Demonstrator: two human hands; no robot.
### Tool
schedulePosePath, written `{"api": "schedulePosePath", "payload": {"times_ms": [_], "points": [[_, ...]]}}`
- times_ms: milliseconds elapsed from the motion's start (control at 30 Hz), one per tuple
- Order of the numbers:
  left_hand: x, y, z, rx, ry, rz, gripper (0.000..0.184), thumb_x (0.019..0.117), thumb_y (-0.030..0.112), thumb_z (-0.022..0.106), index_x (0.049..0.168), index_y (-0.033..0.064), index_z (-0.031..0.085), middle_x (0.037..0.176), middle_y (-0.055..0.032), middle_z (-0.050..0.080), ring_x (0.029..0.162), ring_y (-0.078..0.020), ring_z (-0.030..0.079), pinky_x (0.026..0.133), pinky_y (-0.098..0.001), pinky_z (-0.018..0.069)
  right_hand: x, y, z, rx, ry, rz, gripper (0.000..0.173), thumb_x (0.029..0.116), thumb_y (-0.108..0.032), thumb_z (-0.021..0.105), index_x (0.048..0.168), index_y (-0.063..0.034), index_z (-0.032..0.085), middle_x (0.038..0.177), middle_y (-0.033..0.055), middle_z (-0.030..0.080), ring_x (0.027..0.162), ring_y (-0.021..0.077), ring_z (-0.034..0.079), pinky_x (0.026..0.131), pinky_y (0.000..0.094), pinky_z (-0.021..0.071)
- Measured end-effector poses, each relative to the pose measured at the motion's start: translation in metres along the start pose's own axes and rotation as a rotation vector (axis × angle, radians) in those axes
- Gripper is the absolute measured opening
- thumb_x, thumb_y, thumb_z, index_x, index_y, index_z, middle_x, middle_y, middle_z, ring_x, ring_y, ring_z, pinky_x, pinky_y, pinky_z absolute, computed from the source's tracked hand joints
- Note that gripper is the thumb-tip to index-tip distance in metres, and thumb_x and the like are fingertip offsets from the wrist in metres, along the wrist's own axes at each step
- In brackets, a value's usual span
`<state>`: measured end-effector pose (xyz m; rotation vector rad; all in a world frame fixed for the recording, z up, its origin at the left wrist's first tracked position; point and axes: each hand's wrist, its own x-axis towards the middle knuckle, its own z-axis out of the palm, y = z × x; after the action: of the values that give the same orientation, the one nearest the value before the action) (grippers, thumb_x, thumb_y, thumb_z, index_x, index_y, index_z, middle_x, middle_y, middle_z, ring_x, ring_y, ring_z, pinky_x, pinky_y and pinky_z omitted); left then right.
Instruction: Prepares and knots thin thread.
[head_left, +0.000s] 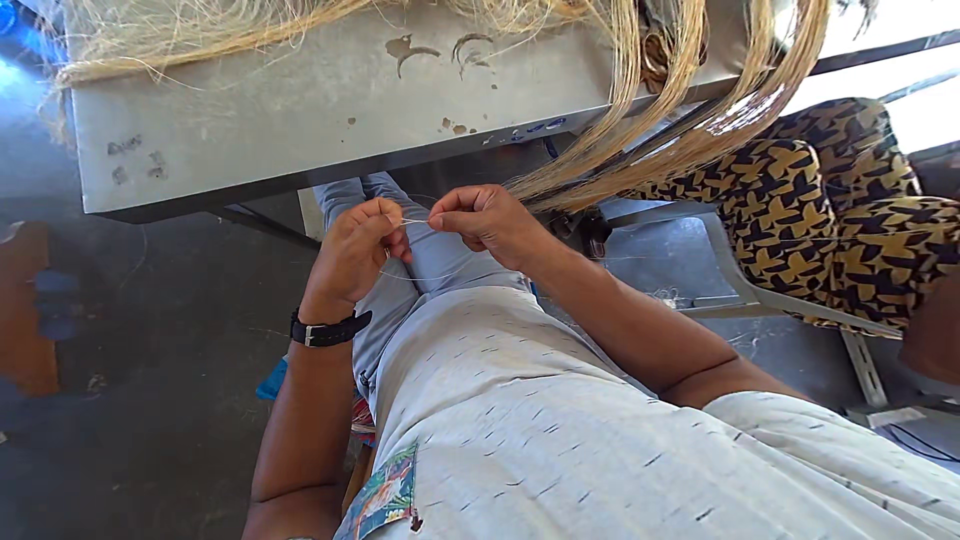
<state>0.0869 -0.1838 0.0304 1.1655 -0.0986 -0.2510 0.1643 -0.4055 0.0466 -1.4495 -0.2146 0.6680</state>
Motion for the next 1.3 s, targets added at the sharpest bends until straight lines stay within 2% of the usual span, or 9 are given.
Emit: {"api": "schedulePosePath", "payload": {"times_ms": [500,567,700,800,867,1000,1100,1300], "points": [[-0.005,0.003,-0.016,0.205,-0.005,0.024,0.017,0.1036,0.02,0.048,0.094,0.0122,0.06,0.068,-0.0029,0.053,0.058,-0.0152,0.057,0.06,-0.0333,0.0561,0.001,-0.002,-0.007,-0.025,-0.044,-0.01,0.007,0.0978,-0.007,0.068,0.097,-0.0018,0.072,0.066,-0.0014,0.056,0.048,0.0025,0.037,0.043,0.0179,0.0291],[-0.004,0.007,-0.013,0.277,0.043,0.045,0.018,0.105,0.021,0.049,0.098,0.0111,0.062,0.069,-0.0042,0.058,0.058,-0.016,0.059,0.059,-0.0326,0.0566,0.001,-0.001,-0.007,-0.024,-0.041,-0.017,0.007,0.0979,-0.007,0.067,0.097,-0.0018,0.072,0.066,-0.0015,0.056,0.047,0.0024,0.037,0.043,0.0179,0.0294],[-0.002,0.009,-0.002,0.333,0.123,0.134,0.028,0.1102,0.027,0.043,0.118,0.01,0.063,0.081,-0.0033,0.064,0.064,-0.0132,0.063,0.062,-0.028,0.0582,0.001,-0.001,-0.004,-0.02,0.009,-0.041,0.005,0.0974,-0.006,0.068,0.097,-0.0022,0.071,0.067,-0.0013,0.058,0.048,0.0022,0.038,0.043,0.0176,0.0293],[-0.001,-0.002,0.009,0.343,0.221,0.234,0.03,0.1109,0.034,0.042,0.115,0.0125,0.063,0.084,0.0001,0.063,0.067,-0.0096,0.062,0.063,-0.0247,0.0568,0.001,0.003,-0.001,0.0,0.072,-0.09,0.005,0.0969,-0.006,0.068,0.096,-0.002,0.072,0.067,-0.0012,0.058,0.048,0.0021,0.038,0.042,0.0176,0.0286],[-0.001,-0.011,0.016,0.366,0.27,0.257,0.028,0.1097,0.035,0.046,0.116,0.0134,0.062,0.086,0.0005,0.063,0.069,-0.0094,0.061,0.064,-0.0251,0.0558,0.002,0.005,0.0,-0.003,0.103,-0.116,0.005,0.0965,-0.006,0.068,0.095,-0.0024,0.071,0.067,-0.0016,0.057,0.049,0.0022,0.039,0.043,0.0177,0.0298],[0.004,-0.019,0.03,0.451,0.313,0.301,0.016,0.1064,0.023,0.055,0.114,0.0114,0.063,0.086,-0.0002,0.063,0.067,-0.0088,0.06,0.06,-0.023,0.0546,0.002,0.007,0.003,-0.023,0.11,-0.137,0.004,0.0962,-0.005,0.069,0.095,-0.002,0.071,0.066,-0.0013,0.058,0.05,0.0028,0.041,0.044,0.0179,0.0321],[0.009,-0.017,0.032,0.52,0.308,0.33,0.012,0.1059,0.017,0.056,0.111,0.0091,0.064,0.087,-0.0013,0.063,0.068,-0.0089,0.061,0.062,-0.023,0.0554,0.002,0.007,0.004,-0.015,0.113,-0.127,0.004,0.0964,-0.005,0.068,0.095,-0.0017,0.071,0.066,-0.0015,0.057,0.049,0.0025,0.04,0.044,0.0177,0.0312],[0.002,-0.006,0.02,0.552,0.249,0.295,0.013,0.1059,0.018,0.055,0.107,0.0092,0.064,0.083,-0.0022,0.064,0.065,-0.0107,0.061,0.059,-0.0243,0.0554,0.0,0.006,-0.001,-0.01,0.103,-0.097,0.006,0.0971,-0.007,0.068,0.096,-0.0027,0.072,0.068,-0.0013,0.059,0.049,0.0027,0.041,0.044,0.0177,0.0319]]}}
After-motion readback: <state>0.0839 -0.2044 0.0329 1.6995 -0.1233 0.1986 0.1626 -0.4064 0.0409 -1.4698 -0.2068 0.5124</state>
